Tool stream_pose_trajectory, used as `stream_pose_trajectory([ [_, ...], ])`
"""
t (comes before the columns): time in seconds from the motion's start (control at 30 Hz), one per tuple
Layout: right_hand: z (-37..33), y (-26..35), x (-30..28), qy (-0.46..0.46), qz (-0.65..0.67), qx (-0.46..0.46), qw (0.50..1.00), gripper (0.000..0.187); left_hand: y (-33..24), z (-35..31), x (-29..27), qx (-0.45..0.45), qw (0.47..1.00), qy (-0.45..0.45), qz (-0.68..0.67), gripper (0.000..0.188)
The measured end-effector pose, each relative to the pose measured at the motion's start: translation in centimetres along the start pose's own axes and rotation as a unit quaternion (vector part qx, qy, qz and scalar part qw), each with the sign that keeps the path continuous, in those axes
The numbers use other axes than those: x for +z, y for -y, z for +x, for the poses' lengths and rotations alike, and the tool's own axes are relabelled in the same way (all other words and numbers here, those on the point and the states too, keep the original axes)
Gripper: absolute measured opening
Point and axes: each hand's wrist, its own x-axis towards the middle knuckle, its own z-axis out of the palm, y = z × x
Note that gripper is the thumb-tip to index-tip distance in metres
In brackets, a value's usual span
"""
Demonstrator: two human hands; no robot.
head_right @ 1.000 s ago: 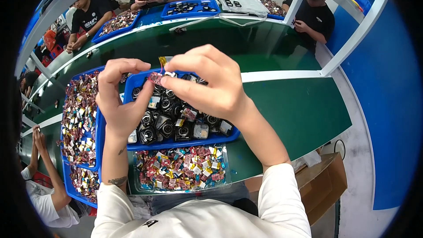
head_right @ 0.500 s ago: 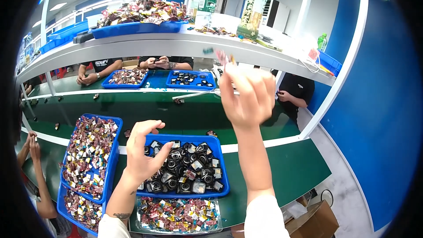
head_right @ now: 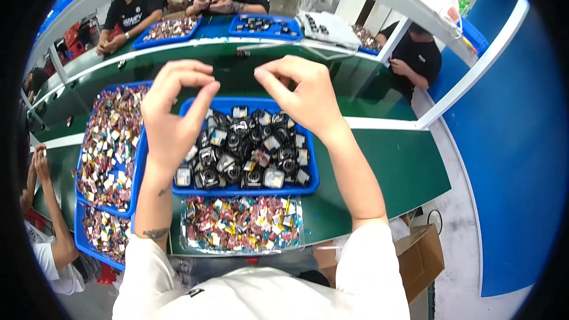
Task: Sorting and organizing various small electronic components from a pile into trays on an assembly line.
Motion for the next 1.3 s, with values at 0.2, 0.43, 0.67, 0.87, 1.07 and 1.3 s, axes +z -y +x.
stream_pose_trajectory([
  [0.2, -7.6, -3.0, 2.8, 0.316, -0.013, 0.039, 0.948, 0.02, 1.0, -0.7, 1.1, -0.001, 1.0, 0.017, -0.008, 0.018],
  [0.43, -9.8, -3.3, 3.4, 0.269, -0.113, 0.048, 0.955, 0.022, 0.8, -1.5, 1.3, -0.016, 0.998, 0.063, -0.011, 0.016],
  [0.67, -8.5, -3.7, 3.3, 0.252, 0.098, 0.101, 0.957, 0.015, 0.3, -1.4, 1.4, -0.078, 0.986, 0.142, -0.05, 0.01],
  [0.87, -4.5, -1.2, 1.9, 0.183, 0.284, 0.119, 0.934, 0.011, 0.6, -1.8, 1.4, -0.205, 0.938, 0.252, -0.124, 0.013],
  [1.07, -3.2, -1.1, 0.5, 0.165, 0.215, 0.035, 0.962, 0.013, 0.7, -1.4, 0.7, -0.312, 0.855, 0.327, -0.255, 0.011],
  [1.3, -3.8, -2.0, 0.3, 0.124, 0.28, 0.063, 0.95, 0.013, 1.0, -1.6, 1.4, -0.315, 0.858, 0.296, -0.277, 0.01],
])
